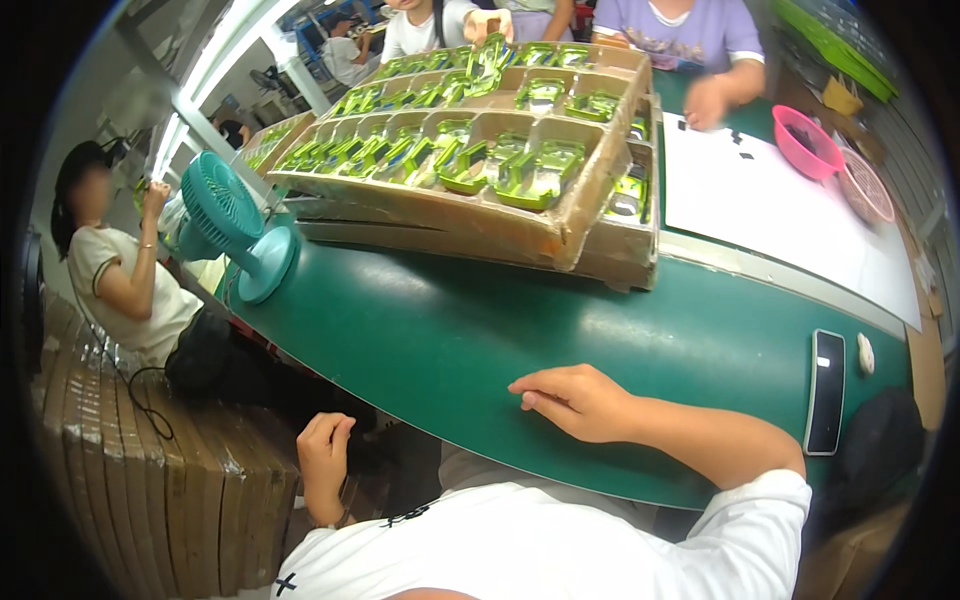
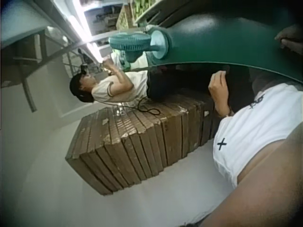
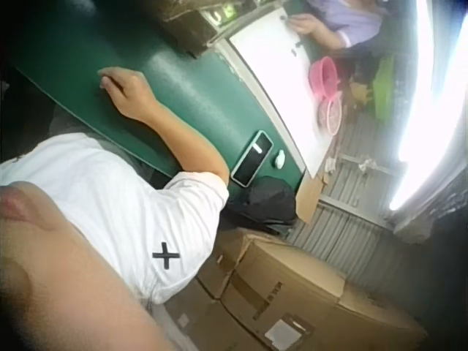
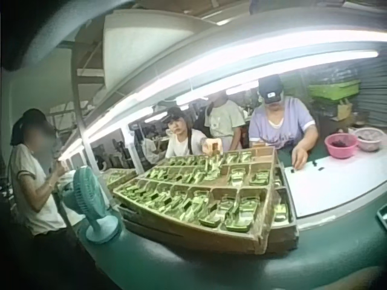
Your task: The person assembles small green toy cars by hand at a green workbench. They pick up car bodies from a cardboard tray, insert small black components into the chassis, and place the finished units back into the tray. The process is repeated for multiple units throughout the clip.
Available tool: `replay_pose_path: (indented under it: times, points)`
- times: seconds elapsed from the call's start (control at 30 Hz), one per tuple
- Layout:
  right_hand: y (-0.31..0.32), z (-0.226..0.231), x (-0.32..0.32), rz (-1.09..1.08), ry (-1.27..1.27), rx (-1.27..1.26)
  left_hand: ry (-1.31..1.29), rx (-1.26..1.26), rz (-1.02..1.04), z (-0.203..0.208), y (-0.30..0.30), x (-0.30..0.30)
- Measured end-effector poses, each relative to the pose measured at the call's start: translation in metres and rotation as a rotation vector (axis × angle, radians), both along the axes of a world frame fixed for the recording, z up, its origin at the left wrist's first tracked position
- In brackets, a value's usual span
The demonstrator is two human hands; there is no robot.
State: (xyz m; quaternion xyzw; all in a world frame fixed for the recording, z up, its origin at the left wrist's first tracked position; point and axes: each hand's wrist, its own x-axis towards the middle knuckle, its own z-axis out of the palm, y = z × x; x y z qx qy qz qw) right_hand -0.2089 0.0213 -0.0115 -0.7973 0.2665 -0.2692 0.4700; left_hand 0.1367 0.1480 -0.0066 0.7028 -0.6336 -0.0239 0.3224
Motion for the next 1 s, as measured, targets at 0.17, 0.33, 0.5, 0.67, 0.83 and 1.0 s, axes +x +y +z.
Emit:
replay_pose_path:
  times: [0.17, 0.33, 0.5, 0.67, 0.83, 1.0]
  points:
    - [-0.003, 0.012, -0.008, -0.332, -0.224, 0.175, -0.342, 0.051, -0.005, -0.021, 0.028, 0.035]
    - [-0.039, 0.033, -0.031, -0.589, -0.506, 0.406, 0.025, 0.073, 0.165, 0.0, 0.012, 0.021]
    - [-0.064, 0.067, 0.003, -0.525, -0.633, 0.607, 0.071, -0.243, -0.109, 0.012, -0.046, -0.008]
    - [-0.07, 0.082, 0.034, -0.678, -0.699, 0.583, 0.18, -0.329, -0.248, -0.006, -0.094, -0.04]
    - [-0.071, 0.077, 0.023, -0.639, -0.678, 0.596, 0.264, -0.237, -0.24, -0.023, -0.098, -0.049]
    - [-0.07, 0.087, 0.035, -0.684, -0.71, 0.701, 0.415, -0.2, -0.184, -0.03, -0.099, -0.041]
